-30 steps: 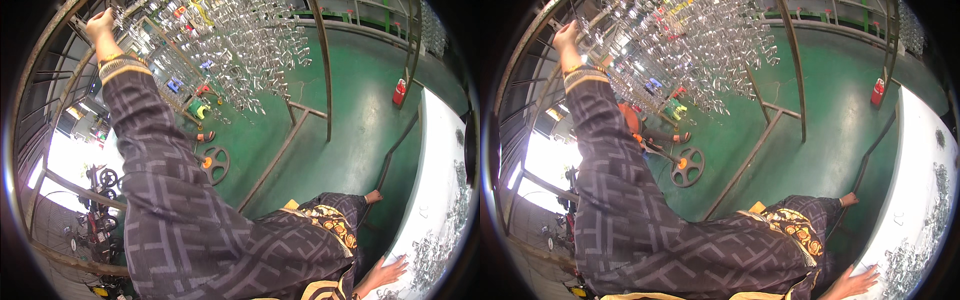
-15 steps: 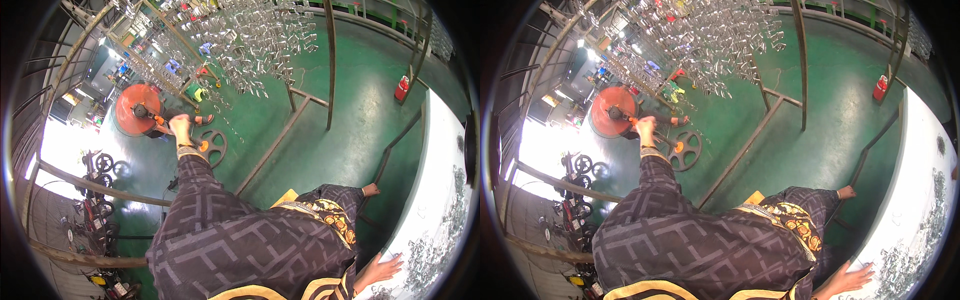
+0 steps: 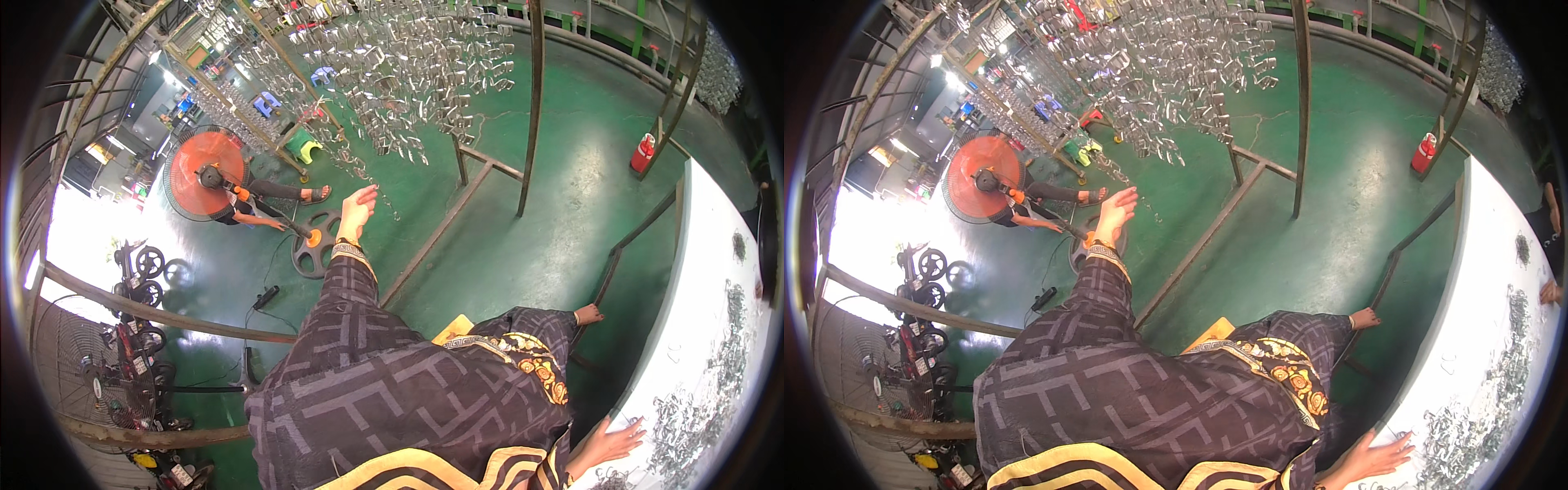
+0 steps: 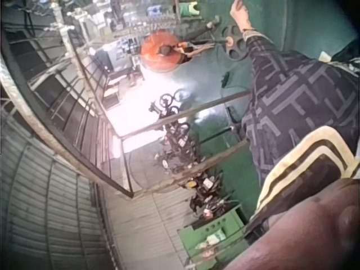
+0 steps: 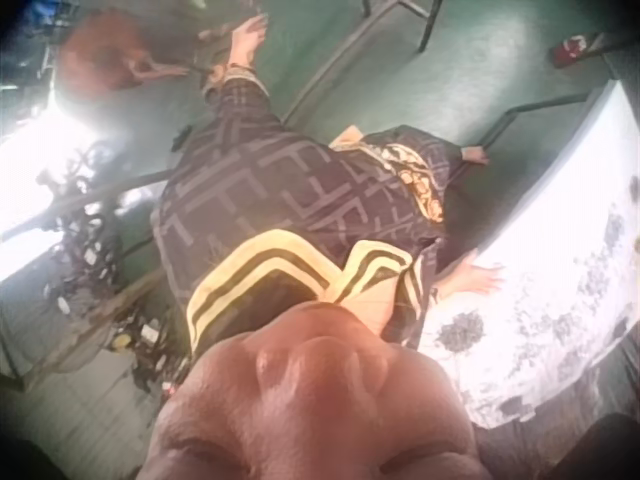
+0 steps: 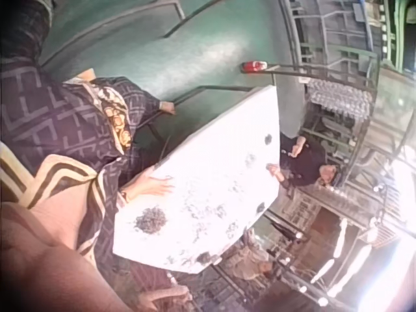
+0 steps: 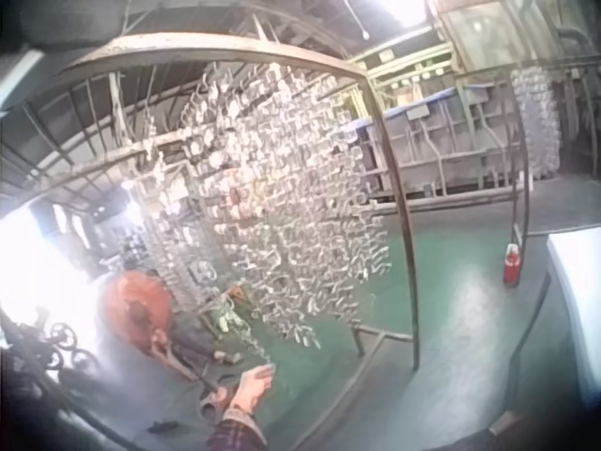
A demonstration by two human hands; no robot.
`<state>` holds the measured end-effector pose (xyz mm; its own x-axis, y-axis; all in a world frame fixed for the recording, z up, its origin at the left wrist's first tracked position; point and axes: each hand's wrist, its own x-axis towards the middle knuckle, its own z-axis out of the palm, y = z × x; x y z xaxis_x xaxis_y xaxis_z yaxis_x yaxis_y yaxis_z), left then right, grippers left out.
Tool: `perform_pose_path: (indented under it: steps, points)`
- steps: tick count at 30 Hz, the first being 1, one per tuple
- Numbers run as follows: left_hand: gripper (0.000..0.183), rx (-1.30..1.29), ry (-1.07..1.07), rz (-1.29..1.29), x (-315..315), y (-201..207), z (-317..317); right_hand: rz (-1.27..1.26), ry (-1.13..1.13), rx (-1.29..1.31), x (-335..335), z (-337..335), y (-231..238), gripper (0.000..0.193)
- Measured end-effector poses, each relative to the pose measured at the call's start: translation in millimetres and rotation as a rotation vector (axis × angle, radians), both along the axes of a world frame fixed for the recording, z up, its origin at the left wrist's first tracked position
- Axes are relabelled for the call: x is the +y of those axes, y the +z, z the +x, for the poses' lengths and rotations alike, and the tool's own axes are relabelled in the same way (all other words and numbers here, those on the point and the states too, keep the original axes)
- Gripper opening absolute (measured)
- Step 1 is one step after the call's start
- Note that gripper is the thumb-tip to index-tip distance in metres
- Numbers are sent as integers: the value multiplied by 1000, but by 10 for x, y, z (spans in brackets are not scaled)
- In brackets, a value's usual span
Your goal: The person hangs a metal piece onto a rack and then sorts through many small metal hooks and loops on a table with other people.
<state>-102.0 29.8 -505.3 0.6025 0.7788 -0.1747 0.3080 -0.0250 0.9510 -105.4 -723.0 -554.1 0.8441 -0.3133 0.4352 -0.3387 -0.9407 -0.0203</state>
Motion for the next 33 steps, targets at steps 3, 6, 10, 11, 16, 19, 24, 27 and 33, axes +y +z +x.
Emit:
perform_pose_path:
  steps: [3, 6, 10, 11, 16, 19, 24, 27, 33]
  points:
    - [49, -82, 77, 20, 17, -123, 173, 32, -24, 6, 60, 6, 51, 80]
    - [48, -120, 156, 29, -45, -138, 414, 50, -49, 13, 70, 3, 65, 81]
    - [51, -94, 304, 114, 10, -260, 615, 51, -30, -10, 66, 2, 39, 81]
    - [52, -95, 329, 113, 48, -297, 650, 55, -35, -2, 78, 0, 50, 82]
    - [46, -100, 438, 256, 244, -612, 677, 53, -26, -15, 119, -4, 85, 81]
    - [33, -105, 525, 347, 40, -414, 652, 35, -18, -27, 107, -20, 86, 81]
    - [19, -33, 560, 623, -176, -289, 502, 35, -33, 17, 73, -17, 67, 80]
    - [17, -61, 522, 707, -290, -239, 468, 27, -27, 6, 35, -25, 46, 79]
    - [14, -129, 445, 599, -359, -270, 375, 25, 1, -6, -7, -23, 28, 78]
